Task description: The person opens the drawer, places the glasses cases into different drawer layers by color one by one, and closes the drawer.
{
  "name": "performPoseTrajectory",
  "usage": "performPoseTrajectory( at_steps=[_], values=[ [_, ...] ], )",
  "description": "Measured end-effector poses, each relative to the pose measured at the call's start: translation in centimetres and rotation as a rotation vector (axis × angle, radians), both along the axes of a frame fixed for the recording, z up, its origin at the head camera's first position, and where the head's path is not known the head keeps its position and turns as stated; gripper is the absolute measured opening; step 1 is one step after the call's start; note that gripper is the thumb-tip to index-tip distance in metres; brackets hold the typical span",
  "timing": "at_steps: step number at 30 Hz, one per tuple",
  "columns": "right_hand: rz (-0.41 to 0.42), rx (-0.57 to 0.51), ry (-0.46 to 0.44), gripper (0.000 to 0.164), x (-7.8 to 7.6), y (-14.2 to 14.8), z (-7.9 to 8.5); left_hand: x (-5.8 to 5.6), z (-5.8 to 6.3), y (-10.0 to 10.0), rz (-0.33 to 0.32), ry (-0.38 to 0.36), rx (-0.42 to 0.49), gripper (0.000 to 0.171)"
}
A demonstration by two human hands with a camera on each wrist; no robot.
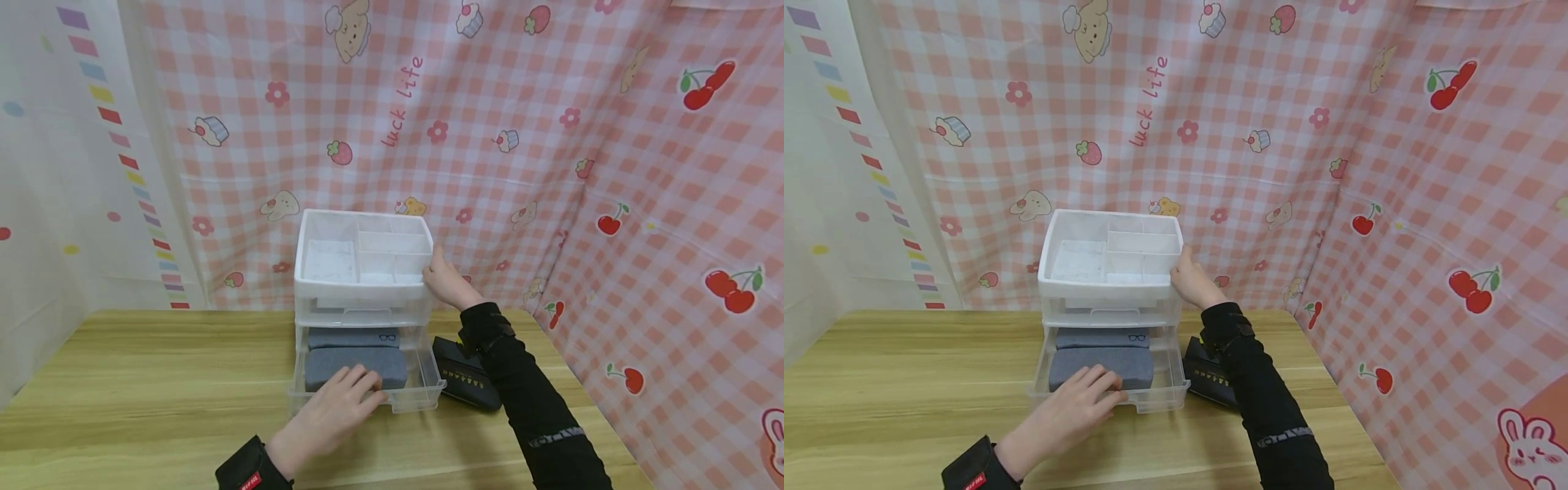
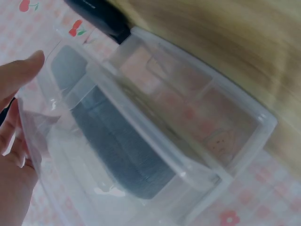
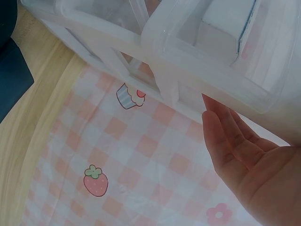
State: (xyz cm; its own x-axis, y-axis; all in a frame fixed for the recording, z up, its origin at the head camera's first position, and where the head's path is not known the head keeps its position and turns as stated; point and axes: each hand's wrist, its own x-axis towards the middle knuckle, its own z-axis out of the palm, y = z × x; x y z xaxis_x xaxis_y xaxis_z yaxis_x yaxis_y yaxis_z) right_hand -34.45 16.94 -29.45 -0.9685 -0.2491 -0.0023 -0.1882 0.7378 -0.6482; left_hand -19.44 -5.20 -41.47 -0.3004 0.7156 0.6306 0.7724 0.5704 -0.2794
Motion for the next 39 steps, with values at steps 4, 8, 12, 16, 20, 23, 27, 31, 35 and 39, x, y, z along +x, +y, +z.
performPoseTrajectory(
  at_steps=[4,8,12,16,20,23,27,31,35,39],
  values=[
    [-0.002,0.004,0.002,0.058,0.0,0.0,0.0,-0.2,-0.2,0.0,-0.027,-0.022,0.005,0.03],
    [-0.003,-0.001,0.0,0.06,0.0,0.0,0.0,-0.6,-0.4,0.0,-0.078,-0.029,0.03,0.032],
    [-0.002,-0.009,-0.001,0.058,0.1,0.0,0.1,-1.0,-0.4,0.0,-0.073,-0.02,0.033,0.031],
    [0.006,-0.01,-0.007,0.06,0.2,0.0,0.0,-1.7,-0.3,-0.2,-0.034,-0.03,0.04,0.03],
    [0.008,-0.011,-0.013,0.061,0.1,0.0,0.0,-2.6,-0.4,-0.4,0.007,-0.016,0.074,0.026],
    [0.007,-0.009,-0.006,0.06,0.1,0.0,0.0,-3.4,-0.5,-0.3,0.035,0.02,0.091,0.023],
    [0.008,-0.028,-0.001,0.058,0.1,0.1,-0.1,-4.2,-0.6,0.0,0.068,0.057,0.091,0.02],
    [0.008,-0.044,-0.008,0.057,0.2,0.0,-0.1,-5.0,-0.8,0.2,0.104,0.057,0.088,0.021],
    [0.007,-0.03,-0.004,0.056,0.1,0.0,0.0,-5.9,-0.9,0.3,0.136,0.066,0.11,0.024],
    [0.012,-0.021,0.001,0.056,0.1,0.0,0.0,-6.8,-1.1,0.3,0.159,0.086,0.131,0.027]
  ],
)
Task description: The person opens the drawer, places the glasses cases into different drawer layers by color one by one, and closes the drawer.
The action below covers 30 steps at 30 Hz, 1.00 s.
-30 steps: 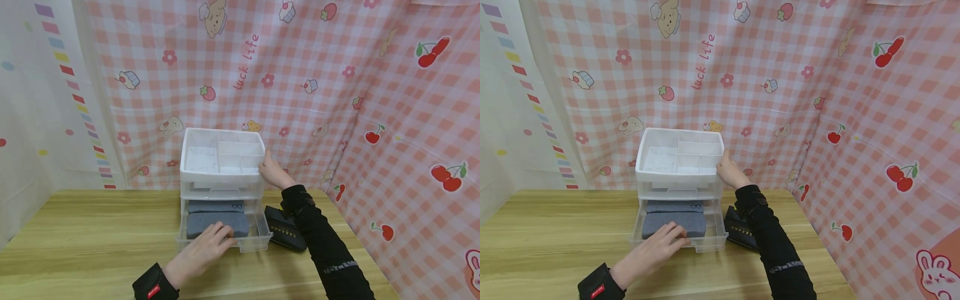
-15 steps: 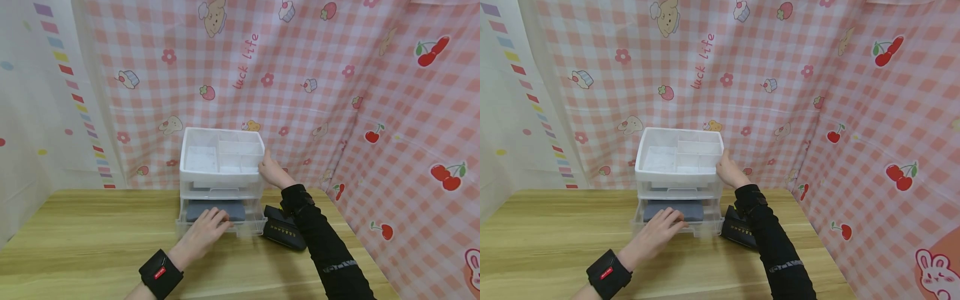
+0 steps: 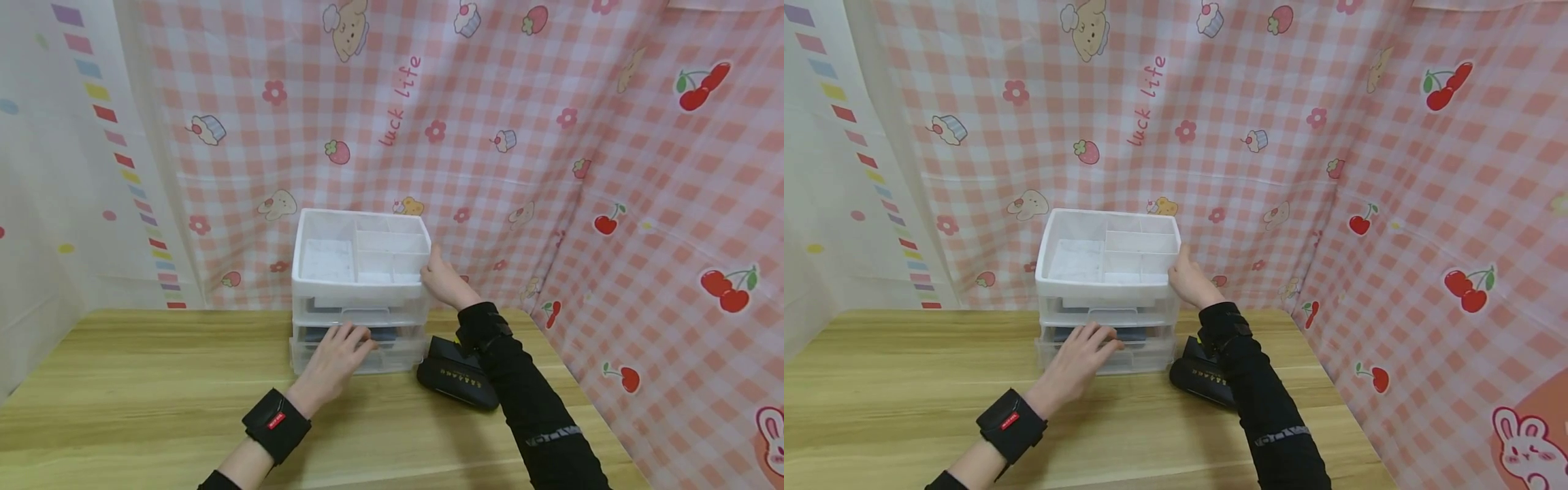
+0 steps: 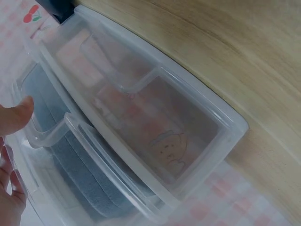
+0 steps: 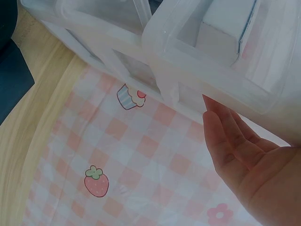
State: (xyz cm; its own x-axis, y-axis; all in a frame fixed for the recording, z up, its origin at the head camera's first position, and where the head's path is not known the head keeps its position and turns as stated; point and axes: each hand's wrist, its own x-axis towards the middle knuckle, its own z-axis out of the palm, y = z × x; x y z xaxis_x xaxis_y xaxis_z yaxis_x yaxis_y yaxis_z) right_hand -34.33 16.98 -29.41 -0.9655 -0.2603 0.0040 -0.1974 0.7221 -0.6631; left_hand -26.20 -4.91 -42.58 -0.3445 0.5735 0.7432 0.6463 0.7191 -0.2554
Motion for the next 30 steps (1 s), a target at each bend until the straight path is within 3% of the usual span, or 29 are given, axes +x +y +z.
performPoseTrajectory(
  at_steps=[7,14,19,24,30],
  values=[
    [-0.006,0.003,-0.002,0.058,0.0,0.0,0.0,-0.9,0.0,0.3,0.022,-0.018,0.007,0.026],
    [-0.013,0.002,-0.016,0.062,-0.1,0.0,0.0,-1.8,-0.2,0.4,0.05,0.05,0.015,0.028],
    [-0.013,-0.003,-0.026,0.065,-0.1,0.0,-0.1,-2.2,-0.4,0.7,0.105,0.079,0.021,0.025],
    [-0.011,-0.004,-0.033,0.067,-0.1,0.0,-0.1,-2.3,-0.5,1.0,0.167,0.077,0.025,0.028],
    [-0.009,-0.017,-0.013,0.059,-0.1,0.1,-0.1,-2.2,-0.3,1.2,0.182,0.053,0.036,0.031]
  ],
)
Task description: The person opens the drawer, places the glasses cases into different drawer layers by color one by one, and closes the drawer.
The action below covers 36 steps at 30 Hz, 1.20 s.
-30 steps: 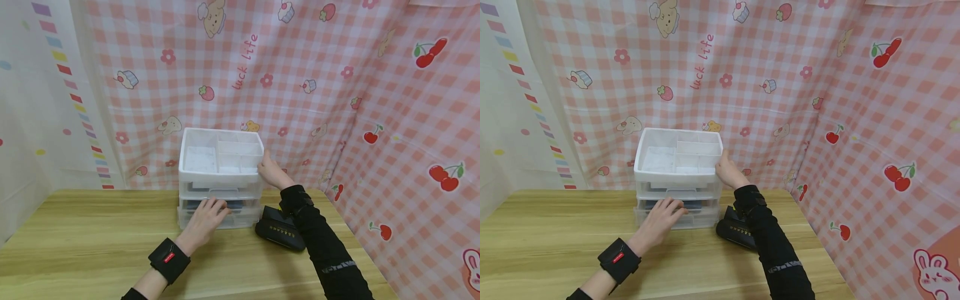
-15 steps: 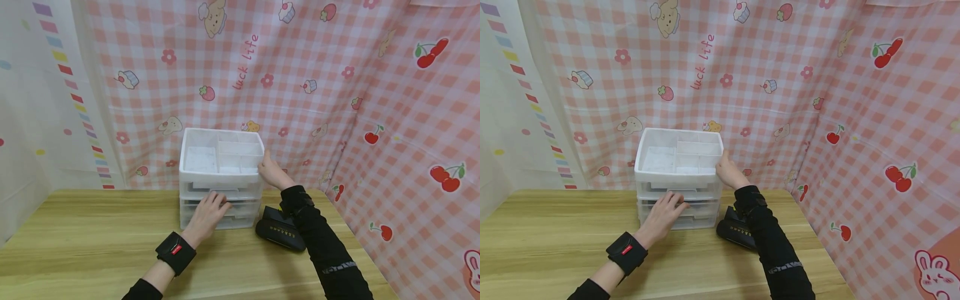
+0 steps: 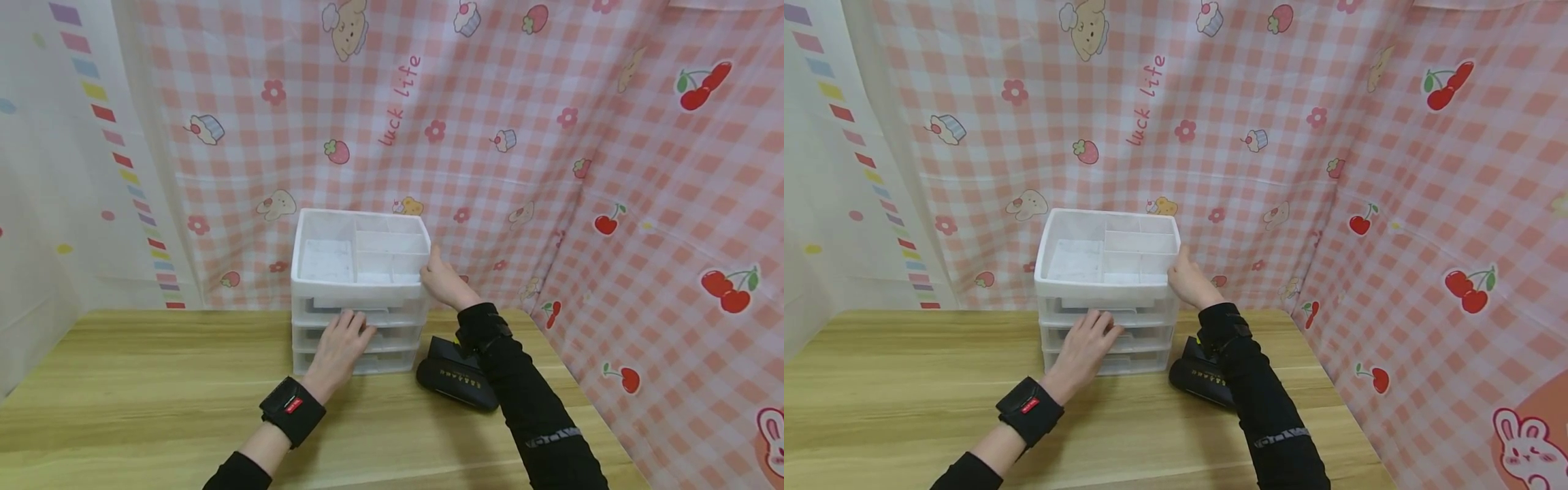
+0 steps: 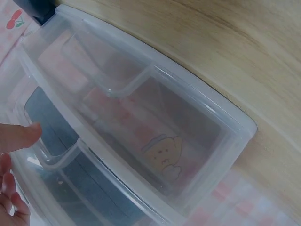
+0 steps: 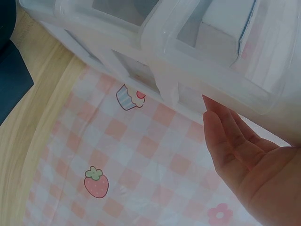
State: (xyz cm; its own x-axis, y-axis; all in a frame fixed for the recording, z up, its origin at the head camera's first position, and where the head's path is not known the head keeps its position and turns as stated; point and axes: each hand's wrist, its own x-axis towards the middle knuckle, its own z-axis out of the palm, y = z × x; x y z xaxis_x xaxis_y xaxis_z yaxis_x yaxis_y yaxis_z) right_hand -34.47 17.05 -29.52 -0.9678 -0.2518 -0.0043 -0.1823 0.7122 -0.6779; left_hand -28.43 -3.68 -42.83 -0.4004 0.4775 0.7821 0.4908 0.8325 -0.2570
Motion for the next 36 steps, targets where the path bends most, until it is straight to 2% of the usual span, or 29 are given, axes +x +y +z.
performPoseTrajectory(
  at_steps=[5,10,13,18,21,23,25,29,32,36],
  values=[
    [-0.005,0.004,0.009,0.058,0.0,-0.1,0.0,0.3,0.2,-0.3,-0.02,-0.047,0.016,0.028],
    [-0.002,0.011,0.012,0.06,-0.1,-0.2,-0.1,0.9,1.2,-0.7,-0.082,-0.115,0.105,0.014],
    [0.002,0.015,0.013,0.061,0.0,-0.1,0.0,1.4,2.6,-1.0,-0.11,-0.115,0.16,0.01],
    [0.009,0.01,0.018,0.058,0.0,-0.1,0.1,1.5,5.7,-2.2,-0.135,-0.008,0.221,0.015],
    [0.011,0.007,0.017,0.056,0.0,-0.1,0.2,1.0,7.5,-3.2,-0.107,0.039,0.283,0.024],
    [0.01,0.002,0.013,0.057,0.0,-0.1,0.1,0.6,8.6,-3.9,-0.071,0.012,0.361,0.033],
    [0.015,0.0,0.012,0.059,0.0,-0.1,0.1,0.0,9.6,-4.7,-0.034,-0.085,0.47,0.042],
    [0.019,0.01,0.007,0.064,0.1,0.1,-0.1,-1.2,10.9,-6.2,0.002,-0.371,0.696,0.056],
    [0.008,0.016,0.007,0.065,0.1,0.1,-0.1,-2.0,11.6,-7.1,0.007,-0.569,0.802,0.061],
    [-0.001,0.007,0.015,0.064,0.1,0.1,-0.2,-2.8,12.0,-7.9,-0.008,-0.796,0.908,0.071]
  ],
)
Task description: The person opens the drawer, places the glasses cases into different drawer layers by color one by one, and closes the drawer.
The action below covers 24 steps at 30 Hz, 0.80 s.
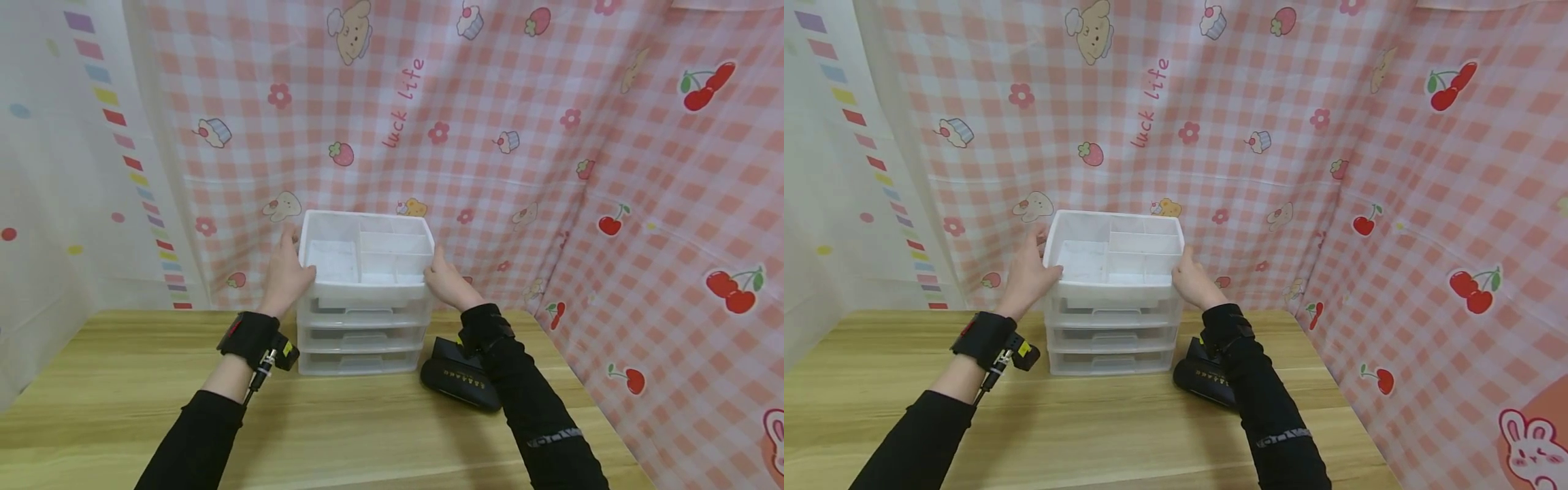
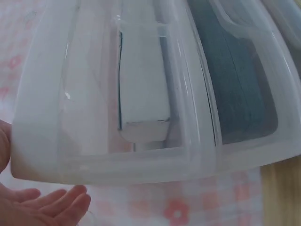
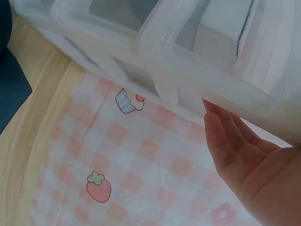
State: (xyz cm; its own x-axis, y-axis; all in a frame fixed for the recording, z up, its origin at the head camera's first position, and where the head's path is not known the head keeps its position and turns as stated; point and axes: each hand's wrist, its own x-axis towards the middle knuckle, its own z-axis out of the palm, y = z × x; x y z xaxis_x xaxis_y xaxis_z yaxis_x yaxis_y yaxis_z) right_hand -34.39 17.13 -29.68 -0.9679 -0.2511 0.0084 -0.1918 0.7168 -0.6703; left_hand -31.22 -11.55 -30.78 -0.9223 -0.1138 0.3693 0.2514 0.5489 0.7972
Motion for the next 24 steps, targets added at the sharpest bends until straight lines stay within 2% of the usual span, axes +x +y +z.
performPoseTrajectory(
  at_steps=[3,5,9,16,18,20,24],
  values=[
    [0.007,-0.029,0.014,0.062,0.0,-0.3,-0.1,-0.2,0.0,-0.2,-0.033,-0.117,0.068,0.074],
    [0.011,-0.061,0.026,0.059,0.0,-0.3,-0.2,-0.3,-0.1,-0.1,-0.044,-0.154,0.101,0.07],
    [-0.012,-0.128,0.054,0.055,0.0,-0.1,-0.7,-0.4,-0.5,0.5,-0.056,-0.167,0.152,0.062],
    [-0.094,-0.216,0.138,0.052,0.7,0.0,-2.3,-0.4,-0.9,0.6,-0.036,-0.178,0.202,0.063],
    [-0.122,-0.298,0.143,0.055,1.5,-0.2,-3.4,-0.3,-0.9,0.6,-0.022,-0.182,0.208,0.063],
    [-0.17,-0.426,0.146,0.055,2.5,-0.6,-4.7,-0.3,-1.0,0.7,-0.004,-0.177,0.211,0.062],
    [-0.33,-0.725,0.164,0.051,4.6,-2.2,-7.8,-0.3,-0.8,0.9,0.002,-0.174,0.227,0.063]
  ],
)
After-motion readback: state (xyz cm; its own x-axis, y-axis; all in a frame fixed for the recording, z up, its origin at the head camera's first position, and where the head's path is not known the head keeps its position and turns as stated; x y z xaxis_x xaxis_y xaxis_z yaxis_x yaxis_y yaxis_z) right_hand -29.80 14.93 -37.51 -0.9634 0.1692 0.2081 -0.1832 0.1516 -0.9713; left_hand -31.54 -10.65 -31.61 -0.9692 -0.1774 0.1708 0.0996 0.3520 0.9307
